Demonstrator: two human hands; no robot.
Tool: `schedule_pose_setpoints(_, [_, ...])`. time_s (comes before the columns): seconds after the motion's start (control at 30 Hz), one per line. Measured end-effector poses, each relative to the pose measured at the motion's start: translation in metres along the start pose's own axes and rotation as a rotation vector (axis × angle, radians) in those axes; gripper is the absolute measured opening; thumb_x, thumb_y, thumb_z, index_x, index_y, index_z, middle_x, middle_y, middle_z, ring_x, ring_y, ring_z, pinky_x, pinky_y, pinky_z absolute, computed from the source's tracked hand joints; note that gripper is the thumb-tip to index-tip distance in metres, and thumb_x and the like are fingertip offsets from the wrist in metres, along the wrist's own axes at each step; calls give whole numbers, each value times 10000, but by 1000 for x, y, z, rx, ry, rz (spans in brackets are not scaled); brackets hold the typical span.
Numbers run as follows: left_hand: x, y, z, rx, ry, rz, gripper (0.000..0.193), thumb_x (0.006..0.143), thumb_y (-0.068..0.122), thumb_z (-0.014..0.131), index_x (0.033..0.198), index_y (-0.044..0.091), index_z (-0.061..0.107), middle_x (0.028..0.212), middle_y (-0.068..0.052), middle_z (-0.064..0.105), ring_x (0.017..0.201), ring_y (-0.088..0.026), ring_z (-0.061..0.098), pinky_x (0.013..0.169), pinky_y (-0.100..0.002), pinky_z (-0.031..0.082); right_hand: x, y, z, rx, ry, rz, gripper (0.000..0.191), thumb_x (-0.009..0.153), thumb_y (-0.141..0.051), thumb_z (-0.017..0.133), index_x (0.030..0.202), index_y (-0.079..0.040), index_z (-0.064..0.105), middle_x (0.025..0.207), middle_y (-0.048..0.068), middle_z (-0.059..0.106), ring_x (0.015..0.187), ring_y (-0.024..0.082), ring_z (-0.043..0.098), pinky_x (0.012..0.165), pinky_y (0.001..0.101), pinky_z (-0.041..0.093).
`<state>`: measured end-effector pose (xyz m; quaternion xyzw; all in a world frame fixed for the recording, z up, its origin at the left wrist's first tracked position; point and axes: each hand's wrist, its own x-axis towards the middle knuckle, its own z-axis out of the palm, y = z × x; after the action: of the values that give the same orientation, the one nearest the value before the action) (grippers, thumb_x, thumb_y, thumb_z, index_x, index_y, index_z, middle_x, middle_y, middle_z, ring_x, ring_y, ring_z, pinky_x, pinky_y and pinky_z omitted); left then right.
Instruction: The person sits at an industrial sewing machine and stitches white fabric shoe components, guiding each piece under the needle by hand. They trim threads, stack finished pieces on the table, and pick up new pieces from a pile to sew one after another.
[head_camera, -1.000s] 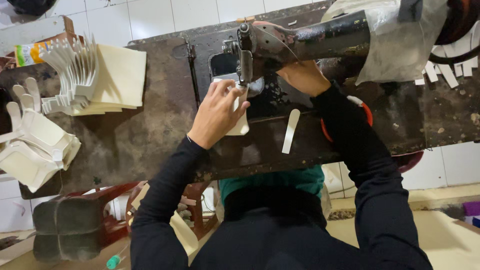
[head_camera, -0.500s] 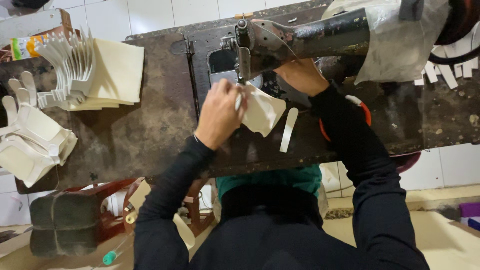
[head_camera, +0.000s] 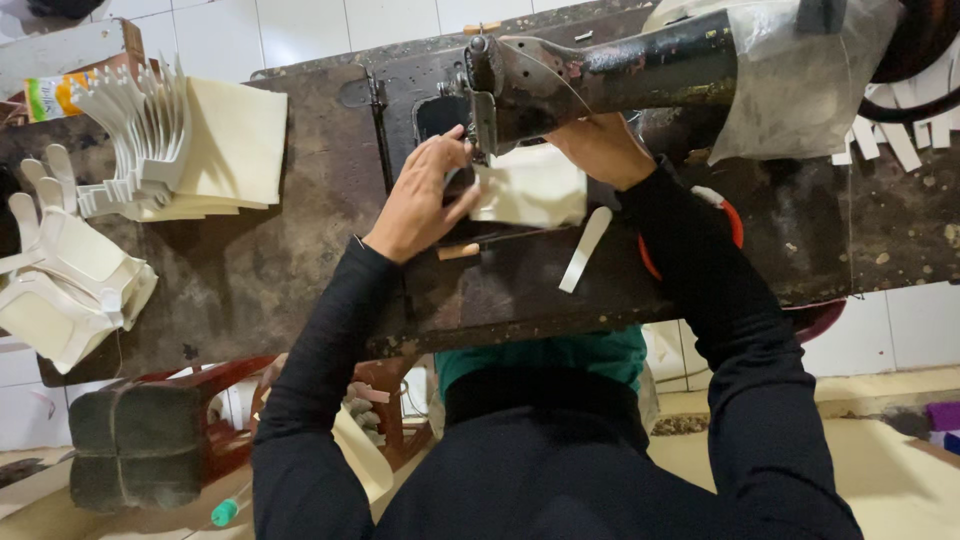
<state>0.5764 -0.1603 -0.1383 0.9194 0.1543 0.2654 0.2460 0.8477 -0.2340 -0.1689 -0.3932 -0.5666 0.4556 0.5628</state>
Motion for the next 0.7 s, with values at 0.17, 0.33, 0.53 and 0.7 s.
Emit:
schedule_pose_setpoints(0.17, [-16, 30, 4, 70, 76, -134, 515, 947, 275, 782, 1317, -14, 571, 1100, -146, 592, 1302, -381, 548, 1108, -477, 406, -4, 3, 1, 166, 75, 97, 289, 1057, -61, 661, 1340, -15, 619, 1202, 6, 685, 1104, 105, 635, 952, 292, 550])
schedule_pose_setpoints(0.33, [-22, 39, 11, 125, 132, -179, 492, 968, 254, 765, 1330, -16, 572, 1074, -137, 641, 1254, -358, 591, 1119, -469, 408, -2, -4, 1, -909, 28, -287, 225, 1015, -47, 731, 1239, -40, 709, 1159, 102, 700, 1032, 175, 625, 827, 330, 518])
schedule_pose_setpoints(0.53, [-17, 29, 14, 128, 49, -305, 294, 1080, 251, 693, 1262, 51, 576, 1141, -73, 729, 1232, -257, 669, 1160, -392, 467, -2, -1, 1, -604, 44, -38, 121, 1012, -46, 720, 1131, -52, 697, 989, 65, 691, 854, 197, 646, 733, 324, 524])
schedule_pose_setpoints(0.7, [13, 0, -17, 207, 121, 97, 553, 949, 237, 754, 1411, -8, 575, 1420, -185, 607, 1367, -380, 498, 1126, -488, 388, -3, 1, 0, -591, 78, -59, 113, 998, -62, 738, 1109, -70, 720, 975, 57, 704, 891, 182, 652, 740, 323, 519])
